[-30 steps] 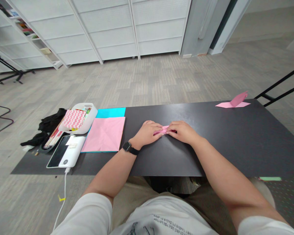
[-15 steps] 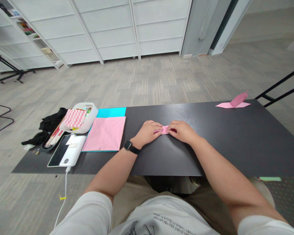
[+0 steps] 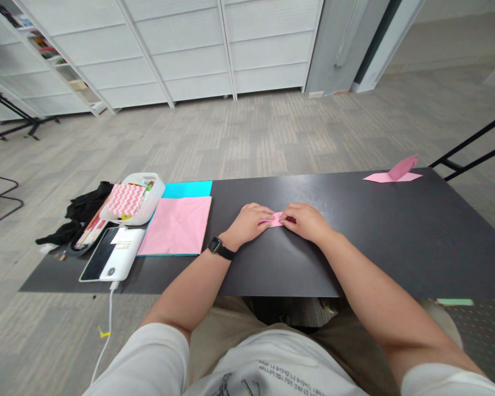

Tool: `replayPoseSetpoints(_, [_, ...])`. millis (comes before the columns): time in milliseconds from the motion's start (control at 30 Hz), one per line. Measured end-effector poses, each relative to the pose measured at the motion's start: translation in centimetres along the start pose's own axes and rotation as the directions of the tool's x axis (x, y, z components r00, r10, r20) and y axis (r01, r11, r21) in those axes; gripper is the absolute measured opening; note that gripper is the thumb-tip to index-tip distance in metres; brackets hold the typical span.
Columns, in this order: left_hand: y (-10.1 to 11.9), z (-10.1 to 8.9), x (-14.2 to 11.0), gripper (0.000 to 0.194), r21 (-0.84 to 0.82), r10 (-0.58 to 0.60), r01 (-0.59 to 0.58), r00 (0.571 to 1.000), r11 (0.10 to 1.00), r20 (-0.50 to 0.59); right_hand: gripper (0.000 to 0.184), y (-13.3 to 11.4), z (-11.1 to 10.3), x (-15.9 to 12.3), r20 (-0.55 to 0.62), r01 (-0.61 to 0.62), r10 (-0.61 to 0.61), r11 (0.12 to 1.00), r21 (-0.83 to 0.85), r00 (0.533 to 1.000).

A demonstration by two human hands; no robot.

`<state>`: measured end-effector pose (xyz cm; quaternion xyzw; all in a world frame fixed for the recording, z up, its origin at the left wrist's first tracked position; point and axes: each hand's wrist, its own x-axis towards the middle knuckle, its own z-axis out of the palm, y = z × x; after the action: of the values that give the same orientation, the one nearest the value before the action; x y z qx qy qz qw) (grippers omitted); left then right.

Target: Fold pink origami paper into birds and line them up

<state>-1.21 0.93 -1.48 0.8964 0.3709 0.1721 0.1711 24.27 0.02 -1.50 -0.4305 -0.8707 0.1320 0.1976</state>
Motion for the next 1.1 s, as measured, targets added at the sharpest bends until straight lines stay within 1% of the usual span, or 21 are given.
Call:
replayPoseSetpoints(100, [0.0,0.0,0.0,0.026,0.006,-0.001,0.001,1.0,1.0,-0.002,0.01,0.0,0.0,-0.1,-0.043,-0.018,0.018,1.0,-0.012,0.999])
replayPoseSetpoints(200, [0.2,0.0,-0.1,0.026,0.019,0.002,-0.002,1.0,1.0,-0.002,0.018,-0.1,0.2,-0.1,-0.08,-0.017,0.017,1.0,0.0,0.997])
replayPoseSetpoints(267, [0.2,0.0,-0.1,0.027,0.026,0.005,-0.005,1.0,1.0,-0.002,0.02,-0.1,0.3,-0.2,-0.091,-0.018,0.018,1.0,-0.004,0.996])
replayPoseSetpoints(367, [0.2,-0.1,-0.1,0.026,0.036,0.005,-0.005,1.0,0.999,0.005,0.021,0.1,0.7,-0.2,-0.09,-0.046,0.042,0.998,-0.037,0.995])
replayPoseSetpoints(500, [0.2,0.1,-0.1,0.026,0.045,-0.018,0.018,1.0,0.999,0.001,0.022,0.4,1.0,-0.2,-0.079,-0.089,0.085,0.995,-0.041,0.993])
replayPoseSetpoints(700, [0.9,0.5,0.0,0.025,0.07,-0.05,0.054,0.997,0.996,-0.059,0.025,0.4,1.2,-0.3,-0.105,-0.075,0.07,0.996,-0.041,0.992])
replayPoseSetpoints(867, [1.7,0.7,0.2,0.028,0.099,-0.08,0.089,0.993,0.991,-0.085,0.026,0.4,1.2,-0.3,-0.091,-0.086,0.081,0.995,-0.049,0.993])
replayPoseSetpoints(967, [1.6,0.9,0.2,0.032,0.1,-0.102,0.111,0.991,0.989,-0.091,0.026,0.4,1.2,-0.3,-0.094,-0.082,0.077,0.995,-0.05,0.993])
replayPoseSetpoints(1100, [1.1,1.2,0.1,0.025,0.084,-0.135,0.144,0.985,0.986,-0.109,0.025,0.3,1.2,-0.3,-0.082,-0.102,0.097,0.994,-0.049,0.992])
